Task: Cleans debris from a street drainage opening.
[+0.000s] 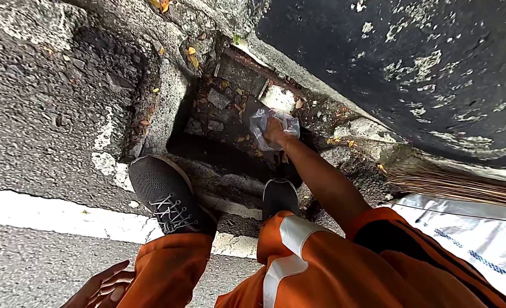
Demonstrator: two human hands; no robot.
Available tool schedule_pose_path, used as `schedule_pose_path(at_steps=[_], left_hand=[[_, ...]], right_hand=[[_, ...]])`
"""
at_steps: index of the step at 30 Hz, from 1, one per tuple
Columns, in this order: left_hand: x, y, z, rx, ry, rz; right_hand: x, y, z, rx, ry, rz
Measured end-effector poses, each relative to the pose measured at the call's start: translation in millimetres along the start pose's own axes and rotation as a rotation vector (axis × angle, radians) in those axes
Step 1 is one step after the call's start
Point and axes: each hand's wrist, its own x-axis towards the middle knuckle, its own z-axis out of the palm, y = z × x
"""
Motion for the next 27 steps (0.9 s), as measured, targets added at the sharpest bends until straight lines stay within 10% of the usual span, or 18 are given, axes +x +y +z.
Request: schedule_pose_path(at_steps=[16, 27], left_hand=[[0.0, -2.5, 1.2, 0.013, 0.008, 0.015], [-0.6, -1.6, -1.2, 0.019, 0.004, 0.012]], right_hand=[[-62.8, 28.7, 44.2, 0.173, 0.452, -0.021], [-45.8, 18.6, 48.6, 0.094, 0.238, 0.220]])
